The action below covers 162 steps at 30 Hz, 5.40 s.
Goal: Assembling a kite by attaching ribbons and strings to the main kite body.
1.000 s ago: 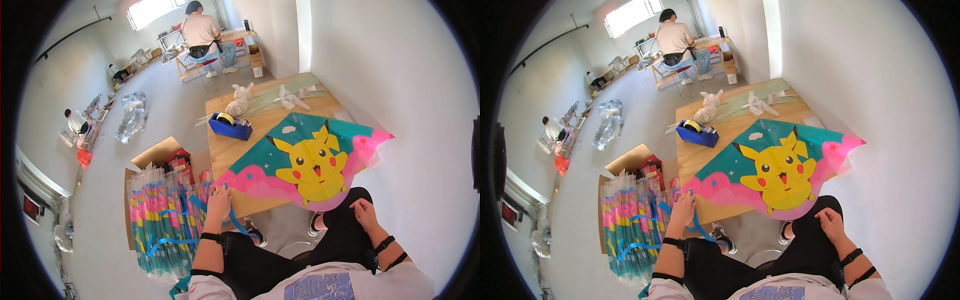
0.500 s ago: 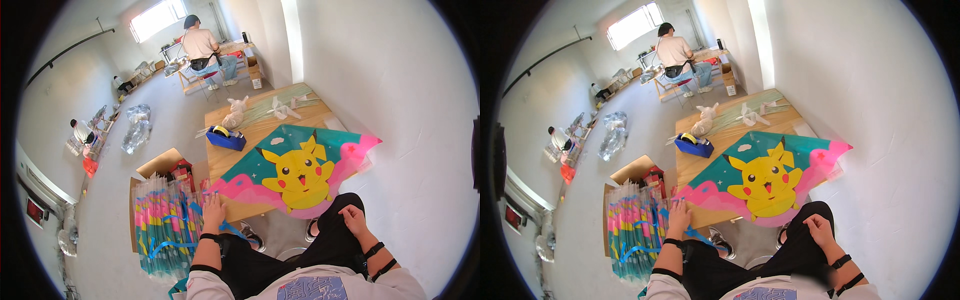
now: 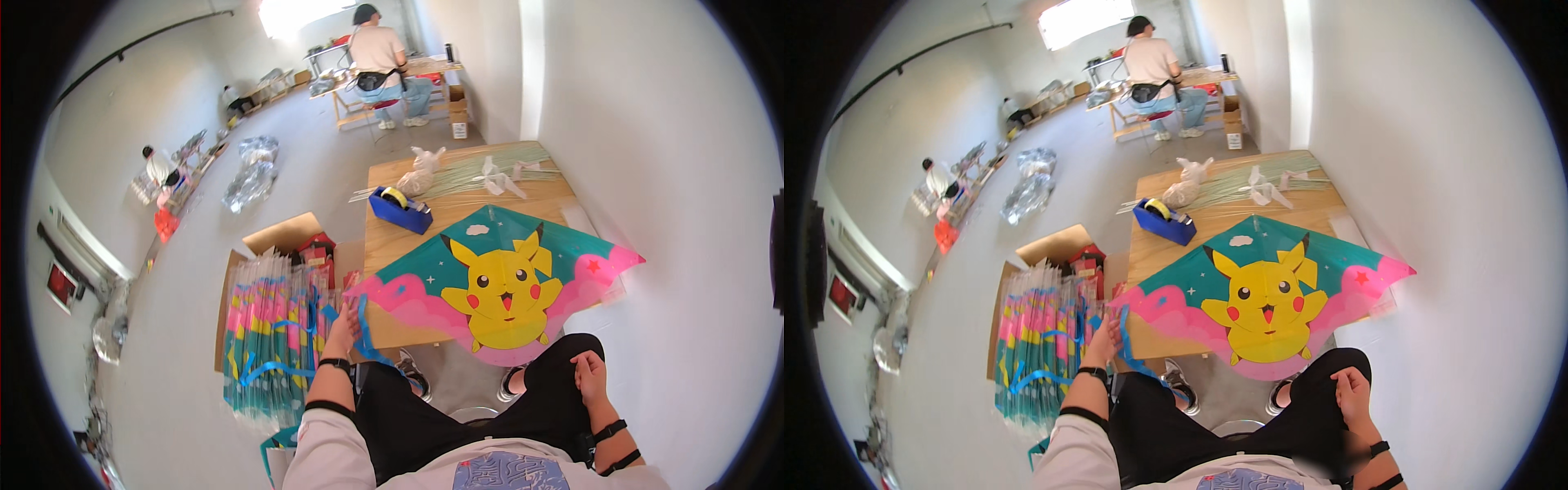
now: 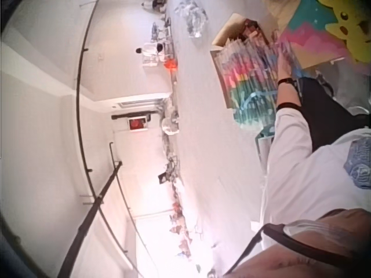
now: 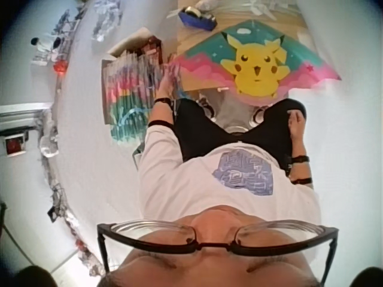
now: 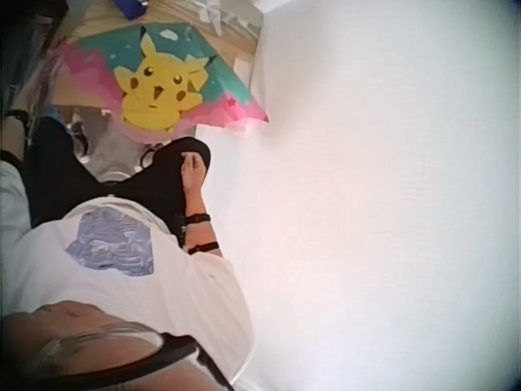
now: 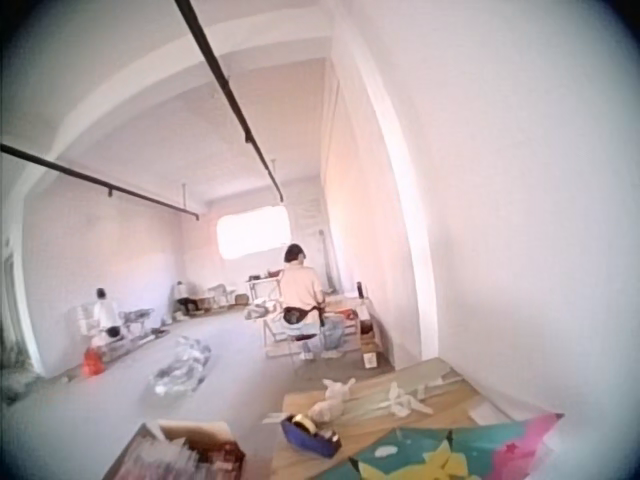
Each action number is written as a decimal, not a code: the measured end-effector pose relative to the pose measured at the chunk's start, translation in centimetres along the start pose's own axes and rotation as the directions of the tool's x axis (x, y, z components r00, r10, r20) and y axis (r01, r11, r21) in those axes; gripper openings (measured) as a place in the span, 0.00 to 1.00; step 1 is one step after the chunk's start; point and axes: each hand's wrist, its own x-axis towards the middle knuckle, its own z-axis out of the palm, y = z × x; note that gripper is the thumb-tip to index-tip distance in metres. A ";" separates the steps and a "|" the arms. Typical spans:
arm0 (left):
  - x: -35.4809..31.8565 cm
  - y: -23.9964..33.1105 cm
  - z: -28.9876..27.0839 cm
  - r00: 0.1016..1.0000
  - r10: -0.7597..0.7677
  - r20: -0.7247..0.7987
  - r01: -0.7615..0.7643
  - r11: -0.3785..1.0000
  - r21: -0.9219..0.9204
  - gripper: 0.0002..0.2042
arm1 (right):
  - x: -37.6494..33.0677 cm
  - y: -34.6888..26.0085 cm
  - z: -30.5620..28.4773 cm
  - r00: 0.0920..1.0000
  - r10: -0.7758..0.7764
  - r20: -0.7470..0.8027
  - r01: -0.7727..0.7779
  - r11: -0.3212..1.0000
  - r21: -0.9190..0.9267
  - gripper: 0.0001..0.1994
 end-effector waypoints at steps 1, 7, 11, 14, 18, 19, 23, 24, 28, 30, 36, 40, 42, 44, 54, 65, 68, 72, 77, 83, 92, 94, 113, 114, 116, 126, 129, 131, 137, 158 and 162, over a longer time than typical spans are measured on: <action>0.4 0.1 0.1 1.000 0.022 -0.018 -0.021 0.999 0.043 0.39 | 0.0 0.1 0.1 1.000 -0.010 0.002 0.010 1.000 -0.003 0.10; 4.2 0.0 0.5 0.977 0.205 -0.055 -0.211 0.967 -0.142 0.24 | 0.2 0.1 0.5 1.000 -0.009 0.000 0.009 1.000 -0.012 0.11; 5.7 0.2 2.0 0.881 0.398 -0.257 -0.416 0.909 -0.014 0.14 | 0.3 0.3 0.9 0.999 -0.042 -0.010 0.042 0.999 0.012 0.11; 6.3 0.6 2.3 0.870 0.393 -0.296 -0.416 0.909 -0.014 0.13 | 0.6 0.7 0.9 0.999 -0.048 -0.009 0.047 0.999 -0.025 0.11; 5.7 -0.6 -1.3 0.883 0.175 -0.435 -0.242 0.965 -0.104 0.11 | 1.0 1.4 0.5 0.997 -0.068 0.025 0.068 0.997 -0.023 0.11; 5.5 -1.2 -3.0 0.883 0.104 -0.458 -0.218 0.954 -0.205 0.10 | 1.1 1.6 0.4 0.998 -0.061 0.009 0.061 0.998 -0.026 0.11; 3.9 -4.4 -12.5 0.820 -0.141 -0.554 -0.247 0.786 -0.567 0.10 | 1.5 1.8 0.2 0.999 -0.039 -0.018 0.036 0.990 -0.136 0.12; 3.8 -4.9 -14.8 0.690 -0.240 -0.683 -0.313 0.753 -0.579 0.08 | 1.6 1.8 0.3 0.999 -0.035 -0.023 0.031 0.989 -0.148 0.13; 0.5 -9.7 -21.7 0.015 0.087 -0.996 -0.259 0.963 0.080 0.12 | 1.6 1.3 0.8 0.999 -0.016 -0.043 0.006 0.976 -0.218 0.13; -0.9 -10.6 -24.5 0.013 0.284 -0.959 -0.156 0.948 0.278 0.14 | 1.6 0.9 1.1 0.999 -0.009 -0.046 -0.002 0.970 -0.243 0.13; 0.0 -9.3 -27.8 0.138 -0.074 -0.988 -0.157 0.983 -0.095 0.18 | 1.9 0.6 2.1 0.999 0.011 -0.031 -0.017 0.976 -0.219 0.13; -0.5 -5.1 -25.7 0.319 0.127 -0.939 -0.481 0.876 -0.044 0.13 | 2.0 0.9 2.7 1.000 -0.008 -0.010 0.005 0.969 -0.245 0.13; -2.2 -1.2 -22.8 0.393 0.265 -0.881 -0.613 0.789 -0.037 0.10 | 2.0 0.6 3.1 1.000 -0.019 0.015 0.022 0.966 -0.259 0.13; -5.3 2.9 -18.8 0.504 0.417 -0.756 -0.745 0.652 -0.137 0.08 | 1.8 -0.3 3.9 0.998 -0.030 0.055 0.044 0.961 -0.272 0.12; -22.2 7.4 6.3 0.688 0.721 0.083 -0.686 0.684 -0.248 0.11 | 1.2 -12.2 17.5 0.802 -0.252 0.541 0.375 0.918 -0.129 0.08; -27.7 2.6 15.5 0.816 0.485 0.314 -0.540 0.834 0.115 0.13 | -1.4 -13.6 20.2 0.741 -0.291 0.605 0.175 0.954 0.245 0.04; -27.5 1.5 13.7 0.812 0.509 0.285 -0.489 0.860 -0.143 0.07 | -1.0 -13.0 17.4 0.873 -0.101 0.478 -0.019 0.971 0.240 0.05; -28.7 0.4 9.0 0.534 0.725 0.434 -0.356 0.659 -0.663 0.06 | 1.0 -12.2 14.2 0.975 -0.133 0.177 0.061 0.929 0.364 0.06; -31.3 5.0 -1.0 0.467 0.884 -0.025 -0.489 0.234 -0.841 0.06 | 5.0 -12.6 7.0 0.955 -0.129 -0.268 0.248 0.840 0.482 0.06; -33.5 7.1 -7.2 0.326 0.779 -0.535 -0.772 0.546 0.326 0.05 | 6.1 -12.9 0.2 0.810 -0.409 -0.420 0.483 0.872 0.083 0.05; -21.3 5.3 -24.0 0.710 0.489 -0.507 -0.515 0.851 0.100 0.10 | 4.0 -14.0 1.4 0.906 -0.404 -0.126 0.423 0.878 0.224 0.05; -18.3 3.0 -27.5 0.705 0.445 -0.552 -0.405 0.892 0.201 0.12 | 3.2 -14.1 2.0 0.903 -0.430 -0.015 0.422 0.880 0.218 0.05; -8.1 0.6 -33.9 0.730 0.357 -0.582 -0.582 0.771 -0.258 0.14 | 1.3 -13.8 6.7 0.947 -0.287 0.146 0.308 0.938 -0.157 0.03; -8.3 2.0 -34.2 0.748 0.334 -0.573 -0.595 0.719 -0.358 0.14 | 1.4 -13.8 6.9 0.948 -0.279 0.152 0.301 0.942 -0.146 0.03; -8.0 3.7 -34.1 0.780 0.394 -0.486 -0.497 0.862 -0.098 0.14 | 1.7 -13.7 7.4 0.945 -0.274 0.180 0.304 0.938 -0.166 0.03; -8.7 8.6 -33.7 0.858 0.314 -0.406 -0.063 0.850 0.523 0.17 | 2.1 -12.8 9.8 0.951 -0.216 0.223 0.254 0.954 -0.158 0.06; -8.5 8.0 -34.2 0.875 0.243 -0.418 -0.242 0.969 0.057 0.18 | 2.0 -13.2 10.0 0.930 -0.209 0.302 0.262 0.954 -0.146 0.02; -7.5 6.7 -35.6 0.834 0.237 -0.498 -0.248 0.968 0.046 0.17 | 1.9 -13.3 10.1 0.929 -0.202 0.309 0.261 0.951 -0.164 0.03; -6.9 5.1 -43.3 0.678 0.670 -0.303 -0.700 0.461 -0.546 0.18 | 1.9 -13.4 9.6 0.939 -0.185 0.290 0.240 0.956 -0.166 0.03; -19.9 6.4 -4.0 0.865 0.257 0.431 -0.127 0.943 -0.307 0.19 | 0.6 -14.1 15.9 0.851 -0.192 0.490 0.166 0.981 0.095 0.06; -22.1 3.1 11.8 0.646 0.185 0.740 -0.134 0.983 -0.129 0.27 | -1.1 -14.6 19.4 0.676 -0.298 0.673 0.296 0.947 0.123 0.05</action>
